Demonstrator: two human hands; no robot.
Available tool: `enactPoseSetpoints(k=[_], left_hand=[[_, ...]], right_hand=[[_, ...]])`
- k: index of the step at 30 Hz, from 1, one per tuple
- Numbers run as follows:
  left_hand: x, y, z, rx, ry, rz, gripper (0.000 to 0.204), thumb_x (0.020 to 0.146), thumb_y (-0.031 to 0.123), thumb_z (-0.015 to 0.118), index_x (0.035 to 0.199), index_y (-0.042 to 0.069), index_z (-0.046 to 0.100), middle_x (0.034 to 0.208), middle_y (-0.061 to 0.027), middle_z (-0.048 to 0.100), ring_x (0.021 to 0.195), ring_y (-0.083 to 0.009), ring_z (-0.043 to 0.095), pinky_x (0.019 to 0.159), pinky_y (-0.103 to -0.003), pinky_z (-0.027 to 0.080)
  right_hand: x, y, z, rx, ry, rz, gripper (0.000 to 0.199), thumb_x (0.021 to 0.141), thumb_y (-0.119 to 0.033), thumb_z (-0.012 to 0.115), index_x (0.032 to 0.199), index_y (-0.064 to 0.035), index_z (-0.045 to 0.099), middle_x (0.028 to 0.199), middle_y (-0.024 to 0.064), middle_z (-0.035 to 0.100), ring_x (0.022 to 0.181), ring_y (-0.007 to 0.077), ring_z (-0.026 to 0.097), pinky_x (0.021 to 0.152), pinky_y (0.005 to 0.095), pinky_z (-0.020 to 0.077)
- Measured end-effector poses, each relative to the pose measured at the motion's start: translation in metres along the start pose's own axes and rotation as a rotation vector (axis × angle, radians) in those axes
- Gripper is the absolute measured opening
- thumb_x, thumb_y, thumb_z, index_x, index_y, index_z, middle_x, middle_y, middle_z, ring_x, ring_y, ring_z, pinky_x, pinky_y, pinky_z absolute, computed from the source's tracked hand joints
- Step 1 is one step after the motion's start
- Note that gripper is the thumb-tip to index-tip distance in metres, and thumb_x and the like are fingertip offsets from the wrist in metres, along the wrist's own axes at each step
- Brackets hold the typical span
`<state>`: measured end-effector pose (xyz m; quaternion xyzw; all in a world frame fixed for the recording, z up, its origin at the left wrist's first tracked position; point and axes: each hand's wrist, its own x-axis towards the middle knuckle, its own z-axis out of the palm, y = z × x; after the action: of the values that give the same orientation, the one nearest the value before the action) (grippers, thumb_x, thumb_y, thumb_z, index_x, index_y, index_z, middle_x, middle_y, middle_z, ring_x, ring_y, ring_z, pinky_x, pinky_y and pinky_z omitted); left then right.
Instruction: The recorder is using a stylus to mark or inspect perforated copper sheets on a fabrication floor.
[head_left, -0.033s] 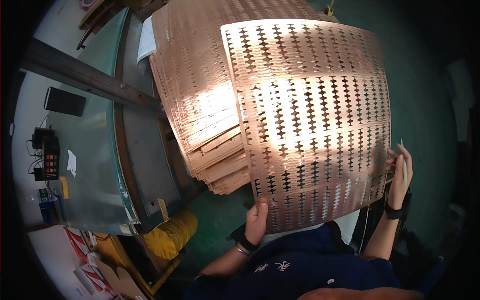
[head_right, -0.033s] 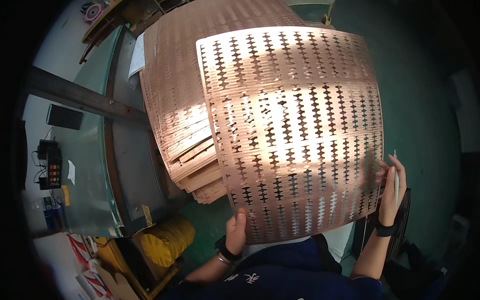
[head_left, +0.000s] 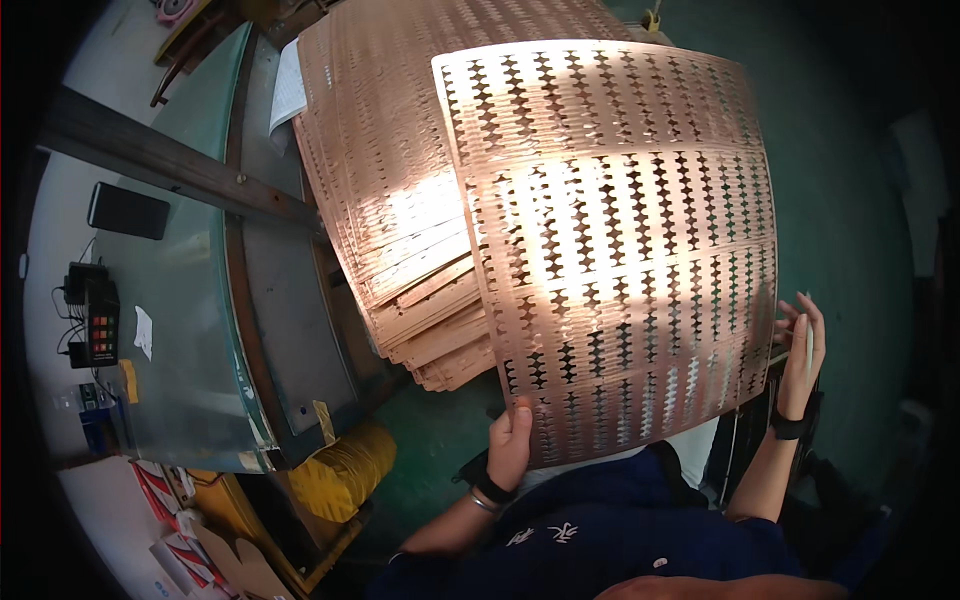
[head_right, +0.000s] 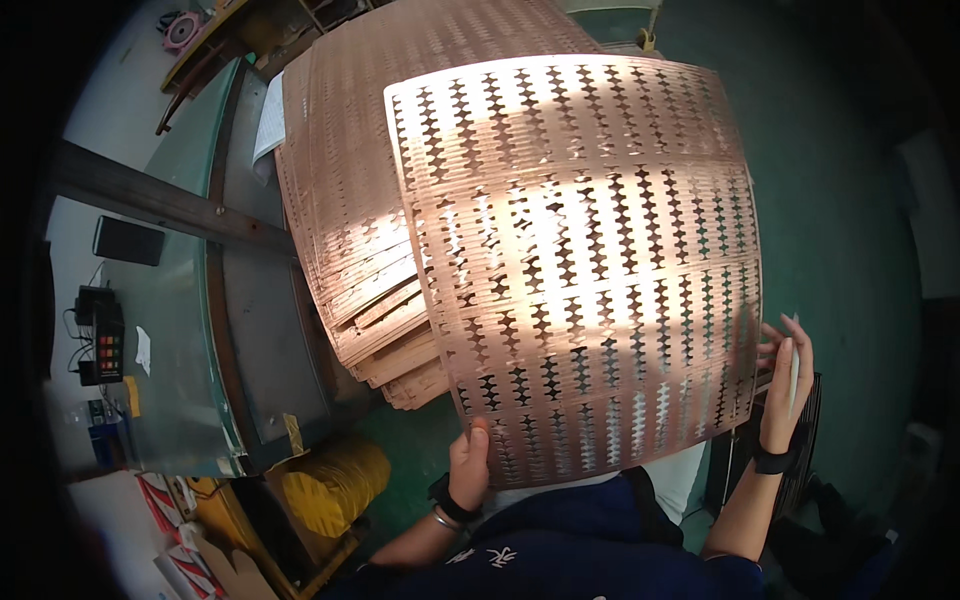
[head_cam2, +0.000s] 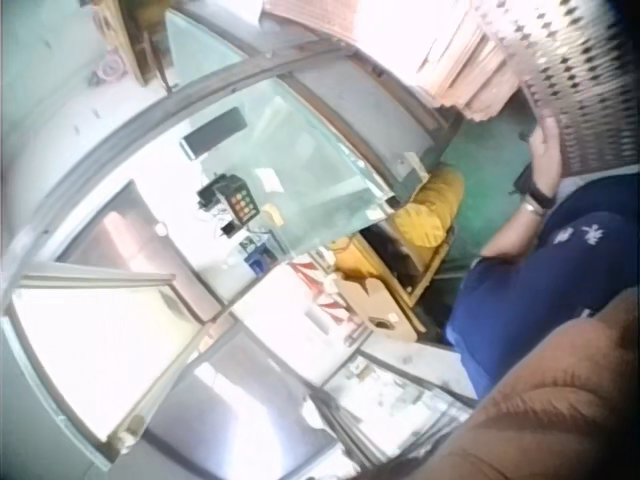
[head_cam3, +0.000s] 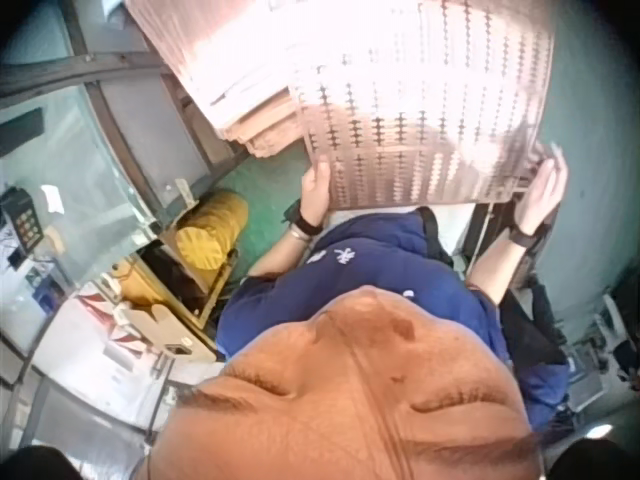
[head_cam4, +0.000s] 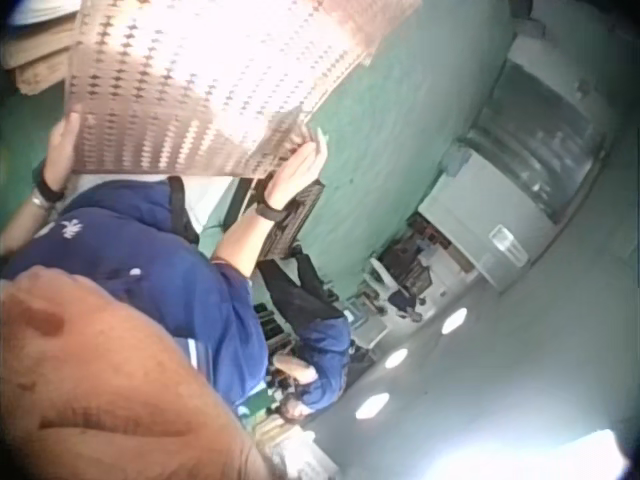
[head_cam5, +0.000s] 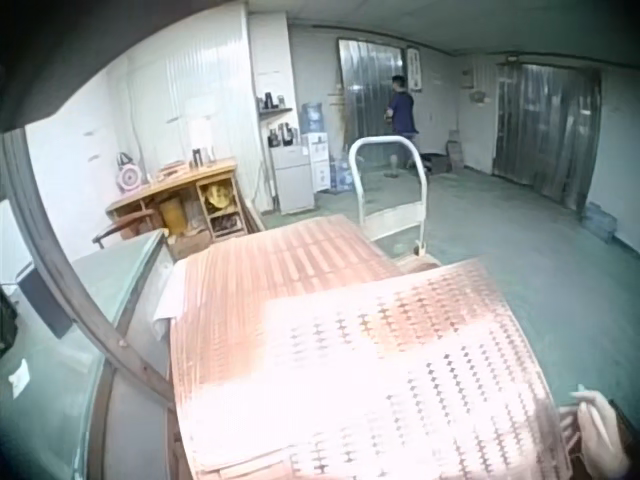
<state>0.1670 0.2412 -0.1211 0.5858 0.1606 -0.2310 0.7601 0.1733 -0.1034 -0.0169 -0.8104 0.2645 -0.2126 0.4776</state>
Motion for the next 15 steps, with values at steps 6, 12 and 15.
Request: enactPoseSetpoints(k=[6,12,15], left_hand=[[0.001,0.001,0.002,0.014,-0.013,0.02,0.036,0.097,0.031,0.04,0.105,-0.001,0.054,0.099,-0.0024,0.057,0.088,-0.0083,0.051,0.079,-0.024,0.043],[0.0,-0.001,0.002,0.066,0.021,0.083,0.036,0.096,0.033,0.04,0.102,0.0,0.054,0.097,-0.0014,0.055,0.087,-0.0075,0.05,0.078,-0.023,0.042],[0.004,0.0,0.007,0.096,0.044,0.099,0.034,0.097,0.033,0.04,0.097,0.002,0.054,0.093,0.0006,0.053,0.084,-0.0066,0.047,0.075,-0.022,0.041]], right_hand=[[-0.028,0.089,-0.073,-0.283,0.021,0.031,0.037,0.096,-0.025,0.04,0.125,-0.0016,0.045,0.115,0.0148,0.054,0.111,0.0231,0.052,0.091,0.0315,0.0414],[-0.057,0.103,-0.072,0.328,-0.073,0.419,0.049,0.095,-0.035,0.042,0.13,-0.0005,0.038,0.116,0.014,0.055,0.105,0.0181,0.054,0.087,0.0284,0.043],[-0.059,0.109,-0.066,0.596,-0.123,0.502,0.051,0.094,-0.036,0.045,0.13,0.0001,0.039,0.109,0.0083,0.058,0.095,0.0102,0.056,0.077,0.0218,0.0451]])
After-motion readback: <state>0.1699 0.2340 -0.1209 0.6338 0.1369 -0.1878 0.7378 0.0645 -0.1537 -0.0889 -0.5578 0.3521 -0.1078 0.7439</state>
